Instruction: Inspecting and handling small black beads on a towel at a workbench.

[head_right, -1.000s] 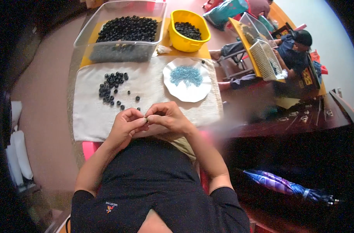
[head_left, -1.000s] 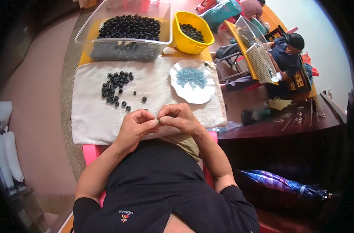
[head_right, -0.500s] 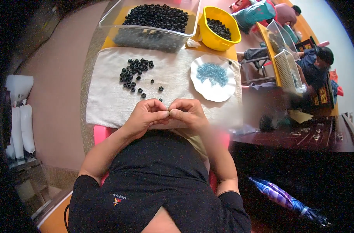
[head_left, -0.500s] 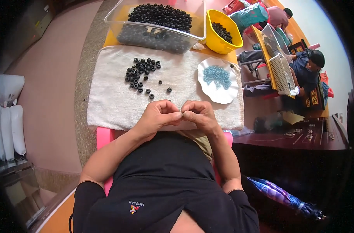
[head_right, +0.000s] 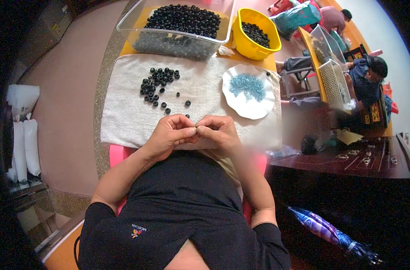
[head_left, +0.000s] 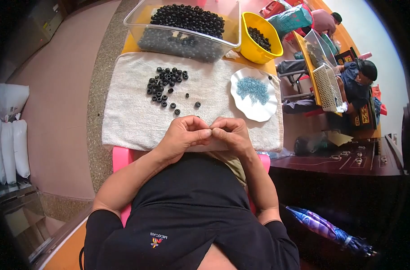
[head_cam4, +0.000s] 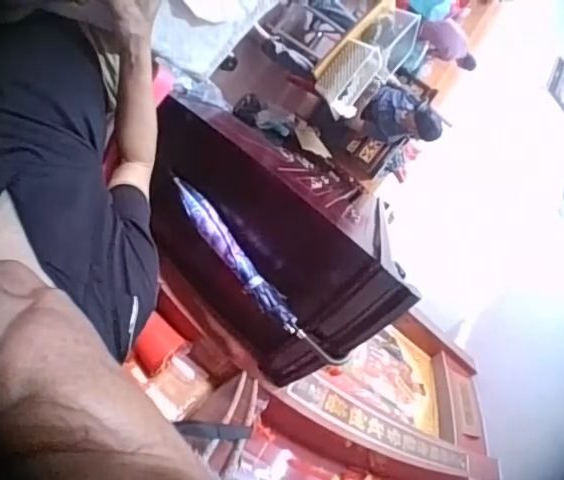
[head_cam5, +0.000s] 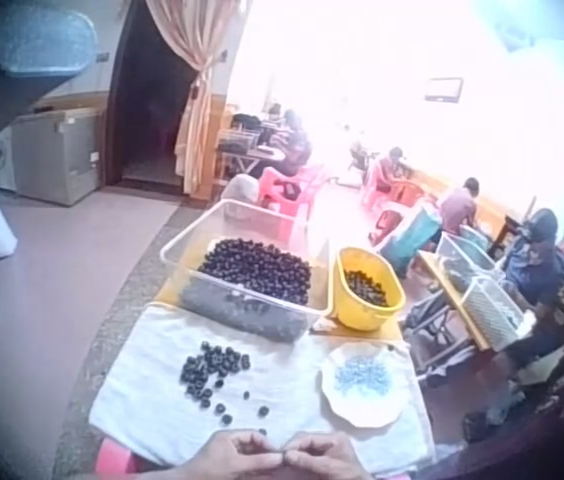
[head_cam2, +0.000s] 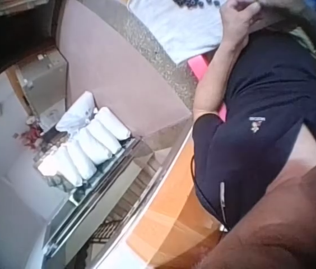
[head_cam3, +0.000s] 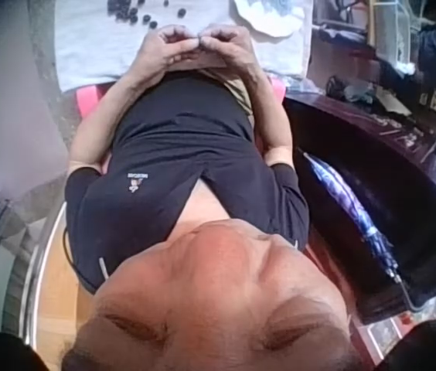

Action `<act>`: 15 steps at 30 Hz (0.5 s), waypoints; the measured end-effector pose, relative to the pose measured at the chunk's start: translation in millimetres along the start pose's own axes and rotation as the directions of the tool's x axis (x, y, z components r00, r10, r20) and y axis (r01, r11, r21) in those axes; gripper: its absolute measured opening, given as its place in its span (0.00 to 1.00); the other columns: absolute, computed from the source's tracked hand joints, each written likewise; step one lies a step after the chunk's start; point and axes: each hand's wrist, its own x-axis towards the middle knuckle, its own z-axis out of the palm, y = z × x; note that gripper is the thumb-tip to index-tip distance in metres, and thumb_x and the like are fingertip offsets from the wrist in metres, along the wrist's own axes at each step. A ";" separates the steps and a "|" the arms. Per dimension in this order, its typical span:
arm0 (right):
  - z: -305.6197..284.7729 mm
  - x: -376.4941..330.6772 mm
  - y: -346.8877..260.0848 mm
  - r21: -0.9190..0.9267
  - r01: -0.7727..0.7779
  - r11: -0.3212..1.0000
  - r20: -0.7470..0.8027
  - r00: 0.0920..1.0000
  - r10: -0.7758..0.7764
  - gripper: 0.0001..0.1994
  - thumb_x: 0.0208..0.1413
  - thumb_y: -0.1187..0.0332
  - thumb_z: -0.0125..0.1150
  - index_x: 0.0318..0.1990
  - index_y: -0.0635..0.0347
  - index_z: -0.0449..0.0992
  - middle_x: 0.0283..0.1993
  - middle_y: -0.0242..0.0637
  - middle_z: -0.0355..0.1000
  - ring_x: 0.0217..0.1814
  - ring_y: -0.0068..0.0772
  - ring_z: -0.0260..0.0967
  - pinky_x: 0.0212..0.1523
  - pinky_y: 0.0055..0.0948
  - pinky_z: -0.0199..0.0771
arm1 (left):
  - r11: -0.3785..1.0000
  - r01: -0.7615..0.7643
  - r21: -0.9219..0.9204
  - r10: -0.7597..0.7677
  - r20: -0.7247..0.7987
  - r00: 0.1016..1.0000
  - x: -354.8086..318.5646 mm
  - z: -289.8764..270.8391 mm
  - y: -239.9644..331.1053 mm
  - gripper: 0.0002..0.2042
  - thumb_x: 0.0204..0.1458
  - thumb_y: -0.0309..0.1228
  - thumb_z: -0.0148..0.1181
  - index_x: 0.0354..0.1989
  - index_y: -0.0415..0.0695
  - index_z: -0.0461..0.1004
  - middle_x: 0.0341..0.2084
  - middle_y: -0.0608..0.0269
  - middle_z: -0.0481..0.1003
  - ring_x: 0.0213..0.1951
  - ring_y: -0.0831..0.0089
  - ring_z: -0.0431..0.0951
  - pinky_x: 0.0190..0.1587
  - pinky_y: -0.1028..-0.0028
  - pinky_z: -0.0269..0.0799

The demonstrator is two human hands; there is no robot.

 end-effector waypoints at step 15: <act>27.2 0.2 -2.5 -0.716 0.425 0.553 0.078 0.837 -0.542 0.11 0.54 0.79 0.61 0.46 0.64 0.77 0.35 0.43 0.74 0.34 0.34 0.74 0.33 0.26 0.73 | 0.989 -0.004 -0.145 -0.007 -0.078 0.997 -0.4 0.0 2.5 0.04 0.56 0.26 0.61 0.37 0.41 0.73 0.33 0.62 0.77 0.36 0.74 0.79 0.42 0.73 0.80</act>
